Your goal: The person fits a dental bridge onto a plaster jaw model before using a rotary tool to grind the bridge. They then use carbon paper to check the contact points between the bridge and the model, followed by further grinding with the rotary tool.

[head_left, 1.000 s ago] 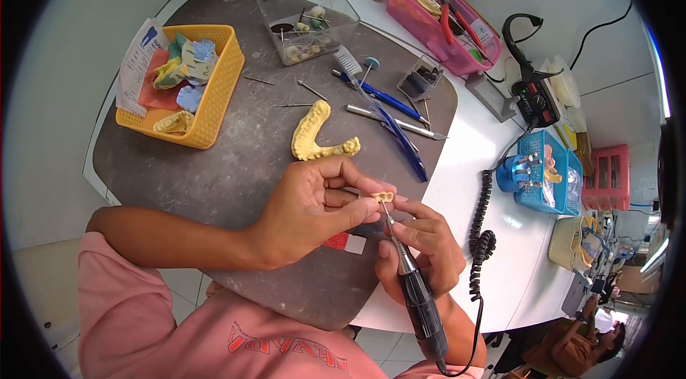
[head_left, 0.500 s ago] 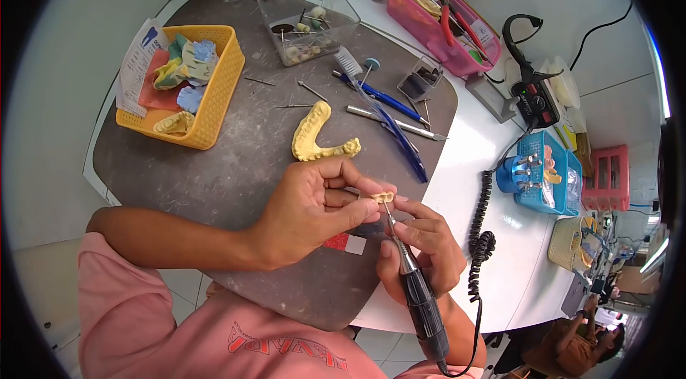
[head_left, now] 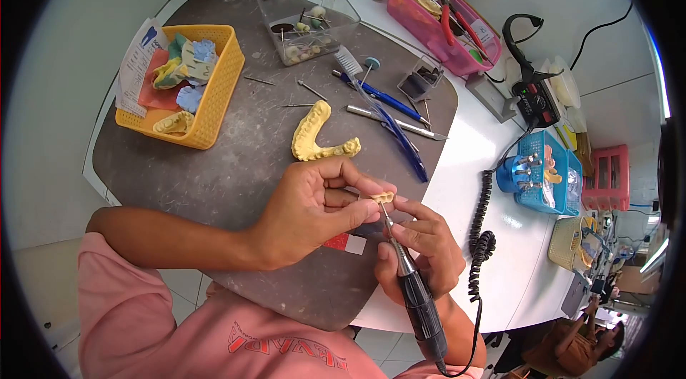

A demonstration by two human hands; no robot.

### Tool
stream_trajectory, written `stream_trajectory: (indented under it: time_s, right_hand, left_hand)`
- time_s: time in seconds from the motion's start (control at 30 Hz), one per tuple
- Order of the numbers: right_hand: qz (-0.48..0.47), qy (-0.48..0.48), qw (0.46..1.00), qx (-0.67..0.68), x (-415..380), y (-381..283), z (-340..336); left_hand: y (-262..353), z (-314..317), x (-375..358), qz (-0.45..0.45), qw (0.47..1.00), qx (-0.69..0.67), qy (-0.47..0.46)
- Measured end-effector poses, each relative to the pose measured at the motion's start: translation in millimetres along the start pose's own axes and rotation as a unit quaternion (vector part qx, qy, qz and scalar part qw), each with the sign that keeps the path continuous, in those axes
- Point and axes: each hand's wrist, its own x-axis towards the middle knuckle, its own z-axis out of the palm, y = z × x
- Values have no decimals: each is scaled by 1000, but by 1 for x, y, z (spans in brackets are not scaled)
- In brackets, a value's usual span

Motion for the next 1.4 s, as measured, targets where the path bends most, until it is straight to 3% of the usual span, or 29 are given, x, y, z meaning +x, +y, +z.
stream_trajectory:
  time_s: [1.0,1.1,1.3,1.4]
  right_hand:
    - [12,-4,1000,6,-3,1,-2]
    - [21,40,999,22,-6,4,-3]
    - [270,104,946,149,-2,3,-31]
    - [390,148,898,138,8,9,-44]
  left_hand:
    - [-1,-1,0,-3,1000,-3,3]
    - [0,1,0,-10,1000,-20,10]
    - [-2,0,0,-1,1000,3,-1]
    - [-1,0,0,7,999,45,-8]
